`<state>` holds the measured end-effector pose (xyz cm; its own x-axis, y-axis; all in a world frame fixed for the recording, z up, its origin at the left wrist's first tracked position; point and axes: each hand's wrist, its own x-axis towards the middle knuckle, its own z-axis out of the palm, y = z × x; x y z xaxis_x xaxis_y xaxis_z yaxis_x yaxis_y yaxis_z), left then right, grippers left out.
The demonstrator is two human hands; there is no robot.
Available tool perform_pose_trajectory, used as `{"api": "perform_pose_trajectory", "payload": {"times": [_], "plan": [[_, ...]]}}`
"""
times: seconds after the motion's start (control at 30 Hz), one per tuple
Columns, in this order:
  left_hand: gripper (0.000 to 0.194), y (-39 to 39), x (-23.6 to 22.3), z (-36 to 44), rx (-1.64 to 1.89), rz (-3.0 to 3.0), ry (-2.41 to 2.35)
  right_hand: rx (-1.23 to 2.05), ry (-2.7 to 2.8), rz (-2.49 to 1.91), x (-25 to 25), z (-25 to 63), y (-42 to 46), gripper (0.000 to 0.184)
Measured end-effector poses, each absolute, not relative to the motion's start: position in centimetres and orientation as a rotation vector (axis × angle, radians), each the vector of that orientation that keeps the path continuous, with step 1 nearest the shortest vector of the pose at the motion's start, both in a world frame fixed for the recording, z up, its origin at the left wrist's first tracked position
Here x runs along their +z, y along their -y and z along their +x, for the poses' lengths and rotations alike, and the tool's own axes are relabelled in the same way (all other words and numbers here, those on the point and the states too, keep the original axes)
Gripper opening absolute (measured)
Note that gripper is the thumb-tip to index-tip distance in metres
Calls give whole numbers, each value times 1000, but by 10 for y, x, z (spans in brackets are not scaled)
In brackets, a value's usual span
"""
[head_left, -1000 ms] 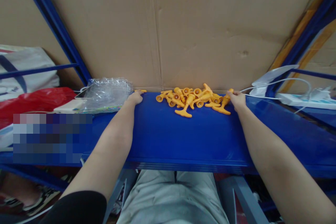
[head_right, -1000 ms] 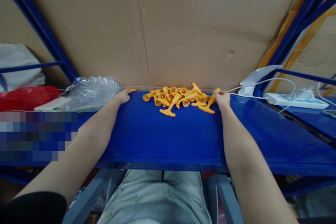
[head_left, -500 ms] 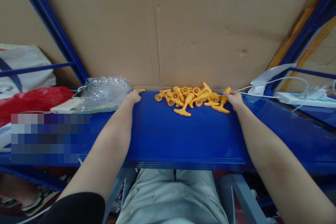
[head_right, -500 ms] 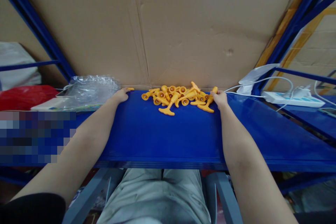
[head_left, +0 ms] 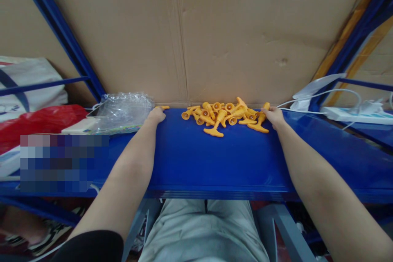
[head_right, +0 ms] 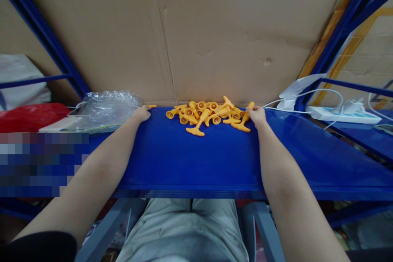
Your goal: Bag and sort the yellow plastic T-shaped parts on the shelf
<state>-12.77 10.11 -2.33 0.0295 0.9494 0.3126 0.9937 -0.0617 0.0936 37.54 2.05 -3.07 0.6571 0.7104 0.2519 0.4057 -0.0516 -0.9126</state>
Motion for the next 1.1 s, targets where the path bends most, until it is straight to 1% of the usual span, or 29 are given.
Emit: {"api": "perform_pose_trajectory", "payload": {"times": [0.13,0.3,0.4,0.5,0.6,0.73,0.83,0.97,1.1], "plan": [[52,-99,-22,-124,-410,-2078,2187,272,949,-1711,-32,377,-22,21],[53,-95,-21,-121,-394,-2044,2220,288,948,-1719,-31,378,-22,17],[48,-92,-17,-117,-386,-2019,2185,287,938,-1690,-30,376,-20,16],[44,-93,-9,-109,-459,-2030,1996,292,932,-1695,-28,373,-17,20],[46,-99,0,-94,-578,-2150,1732,308,929,-1721,-26,370,-16,24],[49,-102,10,-63,-647,-2321,1457,316,937,-1706,-27,369,-18,23],[49,-100,17,-38,-690,-2419,1350,342,919,-1732,-27,367,-21,23],[48,-92,24,-13,-649,-2578,1439,374,904,-1772,-28,361,-26,20],[53,-82,25,-6,-533,-2718,1583,342,954,-1795,-34,357,-34,17]]}}
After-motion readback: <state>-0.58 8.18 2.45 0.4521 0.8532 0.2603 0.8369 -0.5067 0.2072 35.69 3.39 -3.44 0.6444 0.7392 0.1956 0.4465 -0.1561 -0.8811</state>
